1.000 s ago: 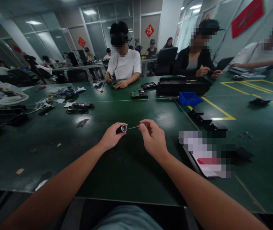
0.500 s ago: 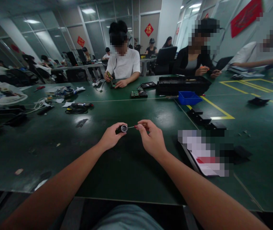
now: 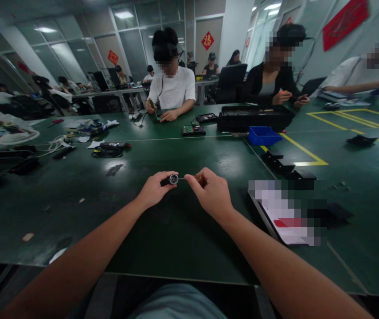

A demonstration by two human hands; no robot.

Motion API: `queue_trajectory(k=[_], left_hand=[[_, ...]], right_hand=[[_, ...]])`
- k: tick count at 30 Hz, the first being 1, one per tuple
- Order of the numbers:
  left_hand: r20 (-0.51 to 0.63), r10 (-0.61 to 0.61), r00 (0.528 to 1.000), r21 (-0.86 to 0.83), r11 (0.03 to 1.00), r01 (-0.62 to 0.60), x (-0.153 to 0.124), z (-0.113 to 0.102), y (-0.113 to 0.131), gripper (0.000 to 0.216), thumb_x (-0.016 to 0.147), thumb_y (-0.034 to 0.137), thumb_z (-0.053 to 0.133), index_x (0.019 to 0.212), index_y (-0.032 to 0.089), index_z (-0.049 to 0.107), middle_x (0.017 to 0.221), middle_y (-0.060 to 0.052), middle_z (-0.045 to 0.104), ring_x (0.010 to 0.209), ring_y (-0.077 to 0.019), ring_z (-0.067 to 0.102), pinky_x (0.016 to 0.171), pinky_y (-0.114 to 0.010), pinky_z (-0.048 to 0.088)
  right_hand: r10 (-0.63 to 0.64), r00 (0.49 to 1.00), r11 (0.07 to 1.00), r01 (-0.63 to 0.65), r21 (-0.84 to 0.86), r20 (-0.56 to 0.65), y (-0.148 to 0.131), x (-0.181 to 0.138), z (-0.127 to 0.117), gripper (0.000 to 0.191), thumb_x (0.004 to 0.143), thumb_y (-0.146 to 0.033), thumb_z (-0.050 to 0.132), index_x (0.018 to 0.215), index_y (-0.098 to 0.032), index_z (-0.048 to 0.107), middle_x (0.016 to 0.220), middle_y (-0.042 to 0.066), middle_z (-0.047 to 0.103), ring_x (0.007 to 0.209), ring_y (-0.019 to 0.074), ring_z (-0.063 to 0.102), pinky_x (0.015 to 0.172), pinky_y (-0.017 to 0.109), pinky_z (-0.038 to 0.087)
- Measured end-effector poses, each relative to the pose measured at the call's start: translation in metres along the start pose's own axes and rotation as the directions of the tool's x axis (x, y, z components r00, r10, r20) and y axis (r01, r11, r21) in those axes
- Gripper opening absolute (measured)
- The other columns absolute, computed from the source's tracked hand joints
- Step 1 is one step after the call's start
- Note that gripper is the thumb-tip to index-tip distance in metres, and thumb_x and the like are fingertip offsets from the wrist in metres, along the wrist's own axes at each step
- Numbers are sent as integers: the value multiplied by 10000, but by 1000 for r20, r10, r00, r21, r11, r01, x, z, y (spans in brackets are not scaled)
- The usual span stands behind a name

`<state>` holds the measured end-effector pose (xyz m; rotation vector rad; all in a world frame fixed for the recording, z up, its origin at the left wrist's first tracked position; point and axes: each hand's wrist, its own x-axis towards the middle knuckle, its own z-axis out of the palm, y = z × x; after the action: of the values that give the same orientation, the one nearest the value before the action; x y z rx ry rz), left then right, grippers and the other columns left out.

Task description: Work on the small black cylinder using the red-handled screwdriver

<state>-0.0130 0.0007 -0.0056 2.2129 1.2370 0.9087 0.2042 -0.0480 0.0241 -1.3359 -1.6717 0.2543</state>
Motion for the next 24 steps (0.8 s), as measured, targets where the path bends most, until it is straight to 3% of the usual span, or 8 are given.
queue_trajectory(k=[7, 13, 15, 20, 24], left_hand=[[-12, -3, 1000, -10, 1000, 3, 0, 0, -2, 391, 868, 177, 732, 1248, 254, 689, 1194, -51, 723, 1138, -243, 636, 1042, -434, 457], [-5, 8, 1000, -19, 1000, -8, 0, 1, -2, 383, 877, 201, 724, 1254, 259, 686, 1193, -53, 724, 1131, -246, 636, 1028, -439, 461], [2, 4, 1000, -19, 1000, -4, 0, 0, 1, 382, 875, 199, 724, 1251, 259, 687, 1191, -52, 725, 1129, -247, 638, 1029, -442, 461], [18, 11, 1000, -7, 1000, -11, 0, 1, 3, 372, 873, 209, 727, 1238, 273, 692, 1187, -44, 725, 1113, -246, 641, 1030, -449, 461], [12, 7, 1000, 10, 1000, -7, 0, 1, 2, 386, 882, 214, 715, 1263, 268, 678, 1189, -48, 721, 1113, -246, 633, 1020, -437, 460]], right_hand=[[-89, 993, 995, 85, 58, 72, 1, -2, -1, 175, 914, -381, 656, 888, -209, 668, 784, 35, 729, 679, 182, 668, 616, 298, 486], [-194, 970, 976, 176, 129, 148, -2, -2, 0, 130, 932, -259, 562, 1014, -222, 655, 961, 63, 738, 872, 217, 705, 800, 367, 542], [-163, 973, 982, 144, 120, 167, -3, -3, -1, 152, 951, -318, 552, 1005, -230, 664, 924, 50, 736, 846, 217, 698, 768, 355, 532], [-33, 989, 998, 26, 51, 145, -5, -3, -1, 336, 1003, -436, 453, 907, -228, 698, 653, 2, 661, 567, 174, 599, 586, 310, 430], [-51, 990, 995, 40, 90, 130, -5, -4, 0, 239, 988, -340, 464, 1019, -230, 674, 797, 26, 714, 629, 179, 620, 618, 314, 439]])
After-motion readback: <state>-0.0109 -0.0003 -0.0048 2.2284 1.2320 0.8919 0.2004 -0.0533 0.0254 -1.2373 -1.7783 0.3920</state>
